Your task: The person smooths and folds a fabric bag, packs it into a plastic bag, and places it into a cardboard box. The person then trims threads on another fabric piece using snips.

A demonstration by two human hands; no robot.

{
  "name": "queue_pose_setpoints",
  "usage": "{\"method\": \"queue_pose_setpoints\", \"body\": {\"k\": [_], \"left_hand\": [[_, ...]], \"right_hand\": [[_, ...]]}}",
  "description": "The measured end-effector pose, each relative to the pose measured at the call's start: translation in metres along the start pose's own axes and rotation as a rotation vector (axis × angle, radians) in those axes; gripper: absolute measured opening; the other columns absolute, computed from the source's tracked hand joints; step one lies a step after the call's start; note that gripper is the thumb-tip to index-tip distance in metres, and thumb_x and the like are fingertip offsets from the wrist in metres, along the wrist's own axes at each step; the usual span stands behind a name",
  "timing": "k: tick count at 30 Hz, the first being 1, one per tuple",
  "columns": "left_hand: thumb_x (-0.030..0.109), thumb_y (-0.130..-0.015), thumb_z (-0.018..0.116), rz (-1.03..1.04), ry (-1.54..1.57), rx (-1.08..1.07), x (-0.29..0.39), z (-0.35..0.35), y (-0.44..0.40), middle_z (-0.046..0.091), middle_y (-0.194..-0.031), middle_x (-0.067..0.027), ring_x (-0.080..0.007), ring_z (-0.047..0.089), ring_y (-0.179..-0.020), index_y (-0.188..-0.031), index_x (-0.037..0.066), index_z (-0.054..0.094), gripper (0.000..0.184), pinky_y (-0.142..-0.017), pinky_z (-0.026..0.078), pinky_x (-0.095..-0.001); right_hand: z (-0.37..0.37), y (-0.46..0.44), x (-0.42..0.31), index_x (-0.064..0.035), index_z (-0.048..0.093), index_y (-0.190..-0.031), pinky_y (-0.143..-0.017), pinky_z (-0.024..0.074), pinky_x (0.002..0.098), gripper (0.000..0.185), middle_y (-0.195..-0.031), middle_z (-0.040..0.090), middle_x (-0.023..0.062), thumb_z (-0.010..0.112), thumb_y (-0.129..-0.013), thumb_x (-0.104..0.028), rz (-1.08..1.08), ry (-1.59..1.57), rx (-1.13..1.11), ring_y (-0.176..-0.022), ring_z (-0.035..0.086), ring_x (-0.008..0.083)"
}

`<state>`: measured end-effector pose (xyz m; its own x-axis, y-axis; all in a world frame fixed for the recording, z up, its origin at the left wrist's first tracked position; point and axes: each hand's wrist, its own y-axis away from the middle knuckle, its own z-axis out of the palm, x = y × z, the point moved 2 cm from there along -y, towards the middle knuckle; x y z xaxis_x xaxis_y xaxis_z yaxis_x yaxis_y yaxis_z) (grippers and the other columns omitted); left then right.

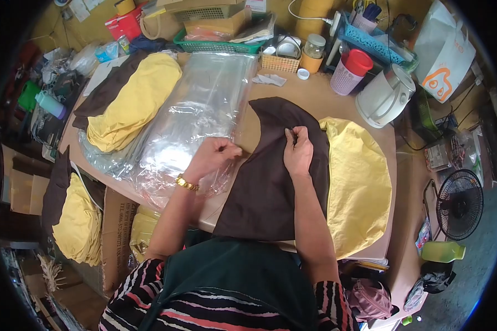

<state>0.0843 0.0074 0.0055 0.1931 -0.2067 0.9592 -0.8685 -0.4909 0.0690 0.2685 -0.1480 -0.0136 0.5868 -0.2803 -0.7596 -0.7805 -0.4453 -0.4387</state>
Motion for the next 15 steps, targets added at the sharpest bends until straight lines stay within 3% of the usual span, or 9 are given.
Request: {"method": "queue_pose_setpoints", "body": {"k": [4,7,8,10,11,15], "left_hand": [[0.034,-0.093,0.061,-0.139,0.066,0.133,0.004,-0.012,0.007,0.058,-0.066,0.0027,-0.0039,0.049,-0.062,-0.088,-0.002,0.07,0.037,-0.057,0.04,-0.0208],[0.029,-0.088,0.071,0.115,0.343,0.249,0.003,0.028,-0.005,0.06,-0.077,0.0017,-0.0064,0.052,-0.066,-0.098,-0.005,0.068,0.036,-0.063,0.045,-0.023],[0.029,-0.088,0.071,0.115,0.342,0.248,0.008,0.036,-0.009,0.06,-0.077,0.0017,-0.0064,0.052,-0.066,-0.098,-0.005,0.068,0.036,-0.063,0.045,-0.023],[0.022,-0.085,0.074,0.002,0.439,0.124,0.017,0.049,-0.015,0.058,-0.073,0.0032,-0.0049,0.051,-0.066,-0.097,-0.005,0.069,0.03,-0.062,0.043,-0.0211],[0.02,-0.085,0.074,-0.042,0.467,0.109,0.011,0.051,-0.021,0.059,-0.07,0.0047,-0.0031,0.05,-0.062,-0.094,0.0,0.071,0.022,-0.058,0.039,-0.0194],[0.022,-0.087,0.072,-0.047,0.348,0.15,0.0,0.04,-0.021,0.058,-0.065,0.0046,-0.0028,0.049,-0.061,-0.081,0.002,0.068,0.021,-0.057,0.039,-0.0205]], "right_hand": [[0.0,-0.001,-0.001,-0.0013,0.051,-0.089,-0.061,0.0461,0.0388,0.02,-0.071,0.058,0.0175,0.062,-0.093,-0.018,-0.002,0.0,0.011,-0.063,0.057,0.0351],[0.0,-0.001,-0.003,-0.0014,0.052,-0.089,-0.061,0.0462,0.0391,0.02,-0.071,0.058,0.0177,0.062,-0.093,-0.018,0.016,0.007,-0.009,-0.064,0.057,0.0354],[0.0,-0.001,-0.003,-0.0014,0.052,-0.089,-0.061,0.0463,0.0393,0.02,-0.072,0.059,0.0178,0.062,-0.092,-0.018,0.026,0.009,-0.022,-0.064,0.058,0.0357],[0.0,-0.001,-0.002,-0.0014,0.052,-0.089,-0.061,0.0465,0.0396,0.019,-0.072,0.059,0.0181,0.062,-0.092,-0.017,0.018,0.011,-0.015,-0.065,0.059,0.0362],[-0.001,0.0,-0.001,-0.0014,0.052,-0.089,-0.062,0.0467,0.04,0.019,-0.073,0.059,0.0183,0.062,-0.092,-0.016,0.009,0.014,-0.01,-0.066,0.059,0.0367],[0.001,0.0,-0.001,-0.0012,0.052,-0.09,-0.063,0.0473,0.0404,0.017,-0.074,0.061,0.0185,0.063,-0.091,-0.015,-0.044,-0.018,-0.014,-0.069,0.061,0.0382]]}}
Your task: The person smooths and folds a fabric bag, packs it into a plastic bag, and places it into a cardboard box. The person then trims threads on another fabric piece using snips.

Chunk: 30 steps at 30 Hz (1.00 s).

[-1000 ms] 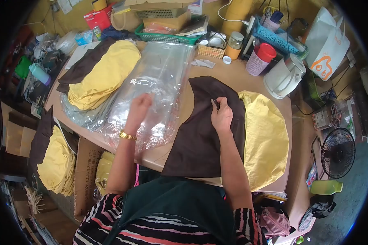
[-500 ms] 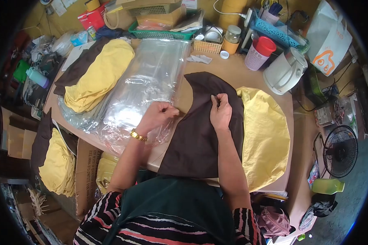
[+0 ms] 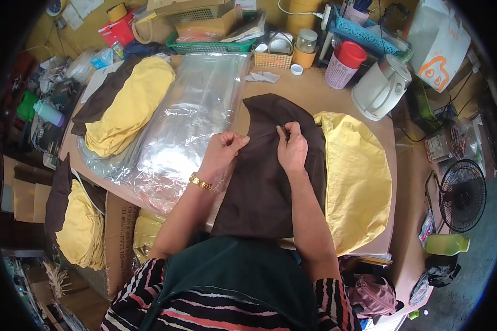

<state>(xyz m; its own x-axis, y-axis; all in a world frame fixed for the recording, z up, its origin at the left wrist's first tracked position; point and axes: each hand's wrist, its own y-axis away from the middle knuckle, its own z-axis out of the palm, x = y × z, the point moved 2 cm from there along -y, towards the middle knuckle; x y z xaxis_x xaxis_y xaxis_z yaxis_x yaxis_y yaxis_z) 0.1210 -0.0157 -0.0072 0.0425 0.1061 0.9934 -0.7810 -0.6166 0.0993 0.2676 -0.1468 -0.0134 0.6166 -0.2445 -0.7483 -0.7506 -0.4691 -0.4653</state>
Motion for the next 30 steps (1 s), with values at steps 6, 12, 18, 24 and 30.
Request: {"method": "queue_pose_setpoints", "body": {"k": [6,12,18,24,30], "left_hand": [[0.024,-0.09,0.069,0.069,-0.288,0.027,-0.002,-0.015,0.007,0.057,-0.064,0.0023,-0.0039,0.047,-0.057,-0.071,0.003,0.061,0.029,-0.052,0.038,-0.0225],[0.02,-0.094,0.063,-0.176,0.212,-0.007,-0.008,-0.021,0.006,0.062,-0.074,-0.0001,-0.0085,0.056,-0.059,-0.09,0.004,0.063,0.017,-0.053,0.045,-0.0187],[0.011,-0.097,0.054,-0.296,0.788,-0.139,0.005,-0.019,0.012,0.066,-0.094,-0.0106,-0.024,0.069,-0.09,-0.099,-0.003,0.06,0.016,-0.076,0.06,-0.0278],[0.013,-0.098,0.053,-0.25,0.656,-0.106,0.005,-0.015,0.013,0.064,-0.095,-0.0129,-0.0254,0.069,-0.094,-0.099,-0.004,0.056,0.017,-0.081,0.06,-0.0323],[0.018,-0.099,0.052,-0.189,0.538,-0.092,0.007,-0.009,0.015,0.061,-0.091,-0.0065,-0.0197,0.068,-0.085,-0.094,0.001,0.053,0.018,-0.081,0.059,-0.0324]], "right_hand": [[-0.002,-0.001,-0.002,-0.0015,0.052,-0.091,-0.064,0.0479,0.0401,0.017,-0.075,0.062,0.0192,0.063,-0.091,-0.015,0.045,0.039,-0.022,-0.071,0.062,0.0391],[-0.001,-0.002,0.0,-0.0024,0.052,-0.091,-0.064,0.048,0.0407,0.019,-0.075,0.061,0.0192,0.064,-0.09,-0.018,0.055,0.04,-0.048,-0.072,0.061,0.0389],[-0.012,0.0,-0.054,-0.0041,0.06,-0.096,-0.067,0.0502,0.0383,0.021,-0.095,0.058,0.0109,0.071,-0.083,-0.017,-0.148,0.143,-0.024,-0.078,0.062,0.031],[-0.026,0.013,-0.092,-0.0091,0.065,-0.093,-0.064,0.0494,0.0351,0.025,-0.09,0.055,0.0057,0.077,-0.071,-0.01,-0.38,0.172,-0.185,-0.072,0.061,0.0253],[-0.025,0.013,-0.101,-0.0102,0.059,-0.083,-0.061,0.0453,0.0358,0.021,-0.081,0.054,0.0027,0.075,-0.07,-0.01,-0.452,0.217,-0.181,-0.07,0.06,0.022]]}}
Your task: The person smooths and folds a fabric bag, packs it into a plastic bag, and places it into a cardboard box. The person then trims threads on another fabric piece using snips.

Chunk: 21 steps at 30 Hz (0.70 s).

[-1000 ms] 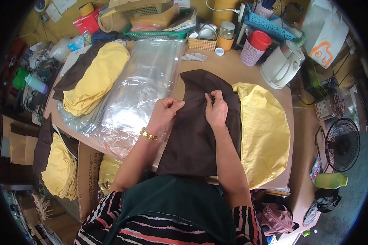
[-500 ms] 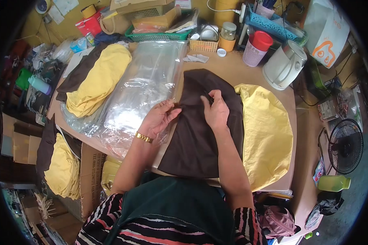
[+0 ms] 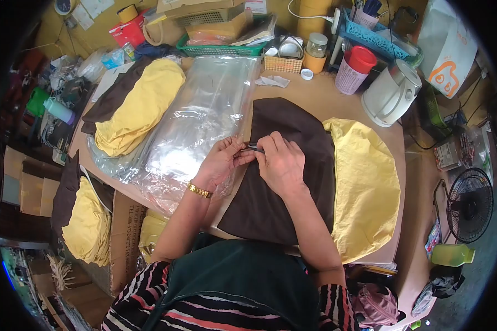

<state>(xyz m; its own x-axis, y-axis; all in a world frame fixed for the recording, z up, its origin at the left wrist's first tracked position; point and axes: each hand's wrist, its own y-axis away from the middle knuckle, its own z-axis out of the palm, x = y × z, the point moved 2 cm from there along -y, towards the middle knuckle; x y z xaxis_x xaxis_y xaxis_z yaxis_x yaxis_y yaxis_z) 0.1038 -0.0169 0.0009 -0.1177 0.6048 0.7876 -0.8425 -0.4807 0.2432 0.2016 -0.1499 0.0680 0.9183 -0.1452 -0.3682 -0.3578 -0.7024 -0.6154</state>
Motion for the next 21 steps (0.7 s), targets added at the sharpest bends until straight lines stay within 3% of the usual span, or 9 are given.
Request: {"method": "queue_pose_setpoints", "body": {"k": [6,8,9,11,12,16,18,20,21], "left_hand": [[0.02,-0.1,0.051,0.014,-0.058,-0.014,0.005,0.01,0.006,0.061,-0.091,-0.0104,-0.0193,0.069,-0.082,-0.091,0.002,0.051,0.02,-0.077,0.059,-0.0301],[0.022,-0.1,0.051,-0.024,-0.113,-0.023,0.009,0.01,0.008,0.063,-0.102,-0.0103,-0.02,0.069,-0.086,-0.097,0.002,0.05,0.02,-0.08,0.057,-0.0308],[0.022,-0.1,0.051,-0.022,-0.113,-0.026,0.008,0.009,0.007,0.063,-0.102,-0.0103,-0.02,0.069,-0.086,-0.097,0.002,0.05,0.02,-0.08,0.057,-0.0308],[0.02,-0.1,0.051,0.002,-0.198,0.049,0.003,0.005,0.006,0.064,-0.11,-0.0142,-0.0207,0.069,-0.087,-0.096,0.002,0.05,0.018,-0.078,0.057,-0.029],[0.02,-0.1,0.051,0.001,-0.201,0.043,0.002,-0.002,0.005,0.064,-0.11,-0.0142,-0.0207,0.069,-0.087,-0.096,0.002,0.05,0.018,-0.078,0.057,-0.029],[0.018,-0.1,0.051,0.06,-0.061,0.009,0.009,-0.014,0.007,0.065,-0.112,-0.0152,-0.0187,0.069,-0.088,-0.093,0.003,0.051,0.016,-0.076,0.056,-0.027],[0.018,-0.1,0.051,0.041,-0.043,0.008,0.011,-0.015,0.009,0.065,-0.113,-0.0151,-0.0175,0.069,-0.087,-0.091,0.004,0.052,0.016,-0.076,0.056,-0.0261],[0.019,-0.099,0.054,0.075,-0.037,0.046,0.009,-0.017,0.008,0.067,-0.098,-0.0089,-0.011,0.064,-0.076,-0.087,0.006,0.054,0.018,-0.069,0.052,-0.0224],[0.019,-0.099,0.054,0.076,-0.036,0.048,0.008,-0.018,0.008,0.067,-0.098,-0.0089,-0.011,0.064,-0.076,-0.087,0.006,0.054,0.018,-0.069,0.052,-0.0224]], "right_hand": [[0.012,0.006,0.011,-0.0089,0.057,-0.087,-0.061,0.0471,0.0376,0.025,-0.083,0.055,0.0039,0.076,-0.07,-0.009,0.052,-0.015,-0.036,-0.075,0.062,0.0234],[0.014,0.002,0.02,-0.0076,0.058,-0.09,-0.065,0.0502,0.039,0.026,-0.091,0.058,0.007,0.076,-0.074,-0.015,0.299,-0.174,0.054,-0.078,0.063,0.0271],[0.023,0.006,0.033,-0.0076,0.058,-0.09,-0.065,0.0502,0.039,0.026,-0.091,0.058,0.007,0.076,-0.074,-0.015,0.297,-0.172,0.057,-0.078,0.063,0.0271],[0.047,0.024,0.074,-0.0068,0.058,-0.099,-0.07,0.0517,0.0407,0.031,-0.1,0.059,0.0101,0.074,-0.08,-0.024,0.327,0.094,-0.121,-0.085,0.064,0.0302],[0.048,0.021,0.081,-0.0055,0.06,-0.101,-0.069,0.0511,0.0379,0.033,-0.098,0.059,0.0095,0.074,-0.081,-0.028,0.406,0.075,-0.152,-0.079,0.064,0.0282],[0.047,0.016,0.079,-0.0069,0.061,-0.103,-0.069,0.0513,0.0376,0.032,-0.099,0.058,0.0094,0.074,-0.081,-0.027,0.424,0.026,0.043,-0.08,0.064,0.0282],[0.039,0.011,0.065,-0.0076,0.063,-0.099,-0.066,0.0508,0.0365,0.026,-0.097,0.057,0.0092,0.075,-0.079,-0.021,0.317,-0.039,0.104,-0.075,0.063,0.0257],[0.021,0.002,0.042,-0.0076,0.064,-0.097,-0.065,0.0503,0.0359,0.025,-0.095,0.056,0.0087,0.075,-0.078,-0.018,0.27,-0.06,0.055,-0.073,0.062,0.0252],[0.015,0.0,0.032,-0.0076,0.064,-0.096,-0.064,0.0498,0.0352,0.024,-0.093,0.056,0.0083,0.076,-0.076,-0.014,0.228,-0.077,0.003,-0.071,0.062,0.0247]]}}
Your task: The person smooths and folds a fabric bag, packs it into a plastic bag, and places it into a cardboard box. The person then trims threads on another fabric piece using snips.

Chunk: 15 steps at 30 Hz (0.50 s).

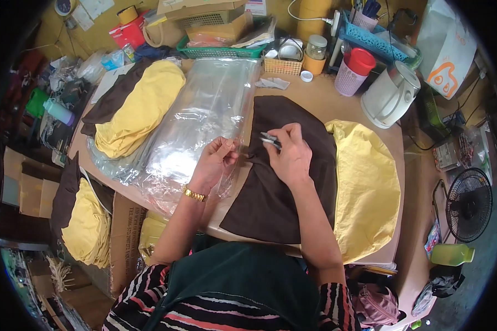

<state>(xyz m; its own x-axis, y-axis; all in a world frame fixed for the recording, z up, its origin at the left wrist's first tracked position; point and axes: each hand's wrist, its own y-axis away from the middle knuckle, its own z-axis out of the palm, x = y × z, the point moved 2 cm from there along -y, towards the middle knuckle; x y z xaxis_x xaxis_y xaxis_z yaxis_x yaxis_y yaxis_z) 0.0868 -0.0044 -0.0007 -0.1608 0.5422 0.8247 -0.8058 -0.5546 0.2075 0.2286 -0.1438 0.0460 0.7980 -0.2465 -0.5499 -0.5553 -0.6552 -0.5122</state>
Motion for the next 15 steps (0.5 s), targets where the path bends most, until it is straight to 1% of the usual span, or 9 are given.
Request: {"method": "queue_pose_setpoints", "body": {"k": [1,2,3,4,5,9,11,15], "left_hand": [[0.021,-0.098,0.055,0.057,-0.117,0.03,0.0,-0.001,0.001,0.064,-0.089,-0.0049,-0.0084,0.059,-0.07,-0.086,0.007,0.055,0.019,-0.065,0.048,-0.0207],[0.023,-0.098,0.057,0.112,-0.234,0.06,0.003,0.0,0.002,0.061,-0.08,-0.0009,-0.0058,0.053,-0.064,-0.084,0.008,0.055,0.02,-0.061,0.043,-0.019],[0.023,-0.098,0.057,0.111,-0.234,0.063,0.004,0.001,0.004,0.061,-0.08,-0.0009,-0.0058,0.053,-0.064,-0.084,0.008,0.055,0.02,-0.061,0.043,-0.019],[0.025,-0.097,0.058,0.109,-0.249,0.067,0.005,0.003,0.005,0.057,-0.074,0.0018,-0.0046,0.049,-0.062,-0.084,0.009,0.056,0.021,-0.059,0.039,-0.0189],[0.026,-0.097,0.059,0.107,-0.263,0.07,0.007,0.005,0.006,0.052,-0.069,0.0044,-0.0034,0.045,-0.06,-0.083,0.009,0.056,0.022,-0.057,0.036,-0.0187],[0.026,-0.097,0.059,0.114,-0.294,0.068,0.007,0.007,0.006,0.052,-0.068,0.0041,-0.0034,0.045,-0.061,-0.082,0.009,0.057,0.022,-0.057,0.035,-0.0192],[0.026,-0.096,0.059,0.091,-0.304,0.056,0.009,0.01,0.008,0.052,-0.068,0.0043,-0.0034,0.045,-0.061,-0.082,0.009,0.057,0.022,-0.056,0.036,-0.0195],[0.025,-0.096,0.059,0.101,-0.328,0.015,0.012,0.015,0.01,0.052,-0.068,0.0042,-0.0034,0.045,-0.061,-0.082,0.008,0.057,0.022,-0.056,0.036,-0.0196]], "right_hand": [[-0.001,0.001,-0.005,-0.0076,0.064,-0.091,-0.064,0.0491,0.035,0.023,-0.088,0.056,0.0071,0.077,-0.073,-0.01,-0.087,-0.005,0.007,-0.07,0.061,0.0252],[-0.001,0.003,-0.009,-0.0076,0.064,-0.091,-0.064,0.0491,0.035,0.023,-0.088,0.056,0.0071,0.077,-0.073,-0.01,-0.087,-0.007,0.004,-0.07,0.061,0.0252],[0.0,0.005,-0.013,-0.0097,0.064,-0.092,-0.064,0.0488,0.0365,0.024,-0.087,0.056,0.0058,0.077,-0.071,-0.011,-0.107,-0.004,-0.016,-0.069,0.061,0.0258],[0.001,0.007,-0.017,-0.0117,0.063,-0.092,-0.065,0.0484,0.0379,0.026,-0.087,0.055,0.0045,0.077,-0.07,-0.012,-0.127,0.0,-0.036,-0.068,0.06,0.0264],[0.001,0.007,-0.021,-0.0111,0.06,-0.089,-0.064,0.0474,0.0377,0.025,-0.084,0.055,0.0047,0.077,-0.07,-0.012,-0.137,-0.004,-0.027,-0.066,0.059,0.0262],[0.002,0.007,-0.026,-0.0098,0.055,-0.086,-0.063,0.0468,0.0377,0.027,-0.082,0.054,0.0046,0.077,-0.07,-0.011,-0.153,0.029,-0.051,-0.065,0.059,0.026],[0.001,0.007,-0.03,-0.0073,0.052,-0.084,-0.06,0.0473,0.0363,0.03,-0.08,0.056,0.0054,0.078,-0.07,-0.01,-0.169,0.086,-0.018,-0.067,0.06,0.0266],[0.003,0.007,-0.027,-0.0068,0.051,-0.083,-0.06,0.0474,0.0368,0.03,-0.079,0.056,0.0058,0.078,-0.07,-0.01,-0.155,0.071,-0.045,-0.066,0.06,0.0269]]}}
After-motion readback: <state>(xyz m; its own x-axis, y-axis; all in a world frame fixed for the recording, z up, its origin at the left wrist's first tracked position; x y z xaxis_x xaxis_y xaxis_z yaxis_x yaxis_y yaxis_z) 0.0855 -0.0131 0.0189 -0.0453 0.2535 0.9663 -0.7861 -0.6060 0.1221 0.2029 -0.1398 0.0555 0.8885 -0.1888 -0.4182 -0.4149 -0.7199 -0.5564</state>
